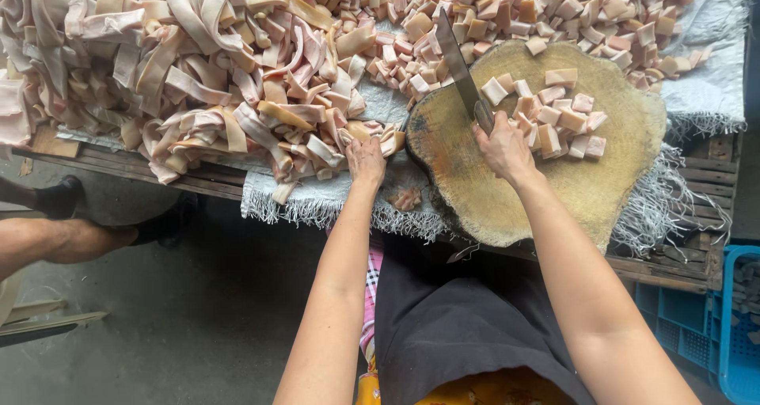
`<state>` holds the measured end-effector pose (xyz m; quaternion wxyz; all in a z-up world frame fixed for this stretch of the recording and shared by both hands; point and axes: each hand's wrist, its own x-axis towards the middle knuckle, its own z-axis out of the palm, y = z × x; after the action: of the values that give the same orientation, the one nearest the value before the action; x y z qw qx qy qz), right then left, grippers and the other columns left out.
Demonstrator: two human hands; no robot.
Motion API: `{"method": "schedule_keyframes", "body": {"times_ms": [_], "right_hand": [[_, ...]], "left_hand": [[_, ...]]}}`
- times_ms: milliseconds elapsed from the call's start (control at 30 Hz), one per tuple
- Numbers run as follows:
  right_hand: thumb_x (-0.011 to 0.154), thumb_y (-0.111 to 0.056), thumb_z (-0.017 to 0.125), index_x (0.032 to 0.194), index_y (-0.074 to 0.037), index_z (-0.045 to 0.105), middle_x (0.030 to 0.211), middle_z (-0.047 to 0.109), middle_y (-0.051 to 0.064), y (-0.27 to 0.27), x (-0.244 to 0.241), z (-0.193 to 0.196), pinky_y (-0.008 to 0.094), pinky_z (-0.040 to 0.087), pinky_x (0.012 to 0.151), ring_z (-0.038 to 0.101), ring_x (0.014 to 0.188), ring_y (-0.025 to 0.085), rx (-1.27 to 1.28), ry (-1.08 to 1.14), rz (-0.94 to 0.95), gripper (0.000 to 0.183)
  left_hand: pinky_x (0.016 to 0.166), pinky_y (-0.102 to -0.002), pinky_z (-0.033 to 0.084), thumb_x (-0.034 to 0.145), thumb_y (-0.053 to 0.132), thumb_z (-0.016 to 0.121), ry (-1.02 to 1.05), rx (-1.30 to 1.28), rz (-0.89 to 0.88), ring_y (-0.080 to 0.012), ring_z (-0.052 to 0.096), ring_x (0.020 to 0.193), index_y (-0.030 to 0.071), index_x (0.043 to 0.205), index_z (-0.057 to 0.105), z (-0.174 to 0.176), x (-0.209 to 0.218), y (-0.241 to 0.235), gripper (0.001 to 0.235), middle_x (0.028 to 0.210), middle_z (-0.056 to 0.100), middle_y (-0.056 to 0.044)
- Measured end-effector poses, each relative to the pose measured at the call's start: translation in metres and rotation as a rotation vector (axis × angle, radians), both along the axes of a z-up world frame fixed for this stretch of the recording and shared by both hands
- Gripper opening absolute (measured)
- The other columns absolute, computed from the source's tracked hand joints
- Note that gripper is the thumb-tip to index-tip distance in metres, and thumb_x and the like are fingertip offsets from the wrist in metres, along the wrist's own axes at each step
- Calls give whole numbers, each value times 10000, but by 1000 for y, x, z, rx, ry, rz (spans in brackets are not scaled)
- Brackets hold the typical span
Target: The person uses a large cleaver to chop strips of pork skin into small cubes on a wooden cutting board. They repeatedly pick up strips from a pile, cut them into uniform pieces, and occasionally move the cut pieces aside.
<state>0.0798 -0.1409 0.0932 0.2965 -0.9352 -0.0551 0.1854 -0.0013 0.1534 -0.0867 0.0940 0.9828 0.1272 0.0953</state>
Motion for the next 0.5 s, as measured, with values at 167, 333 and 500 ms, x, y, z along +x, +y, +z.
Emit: {"method": "schedule_keyframes", "body": {"times_ms": [167, 333, 500], "right_hand": [[1045, -439, 528, 1208, 5, 486, 989, 700, 299, 1, 1, 4, 550, 531, 898, 723, 859, 462, -14, 74, -31, 475], [1058, -425, 575, 1166, 11, 519, 897, 712, 286, 2, 0, 4, 542, 538, 788, 699, 748, 404, -12, -136, 56, 453], [1053, -402, 525, 1204, 21, 481, 845, 713, 254, 2, -2, 26, 416, 589, 544, 708, 566, 338, 53, 132, -45, 451]], "left_hand": [[1072, -470, 402, 965, 100, 550, 70, -34, 12, -356, 598, 1132, 81, 1100, 706, 13, 1, -5, 207, 1088, 732, -148], [972, -540, 423, 825, 119, 677, 77, -347, 97, -403, 575, 1055, 92, 1290, 653, 58, 6, 1, 466, 1099, 707, -189], [982, -494, 544, 952, 196, 674, -183, -625, 1, -356, 633, 1079, 64, 1316, 632, 142, 0, -11, 389, 1159, 633, -250]]}}
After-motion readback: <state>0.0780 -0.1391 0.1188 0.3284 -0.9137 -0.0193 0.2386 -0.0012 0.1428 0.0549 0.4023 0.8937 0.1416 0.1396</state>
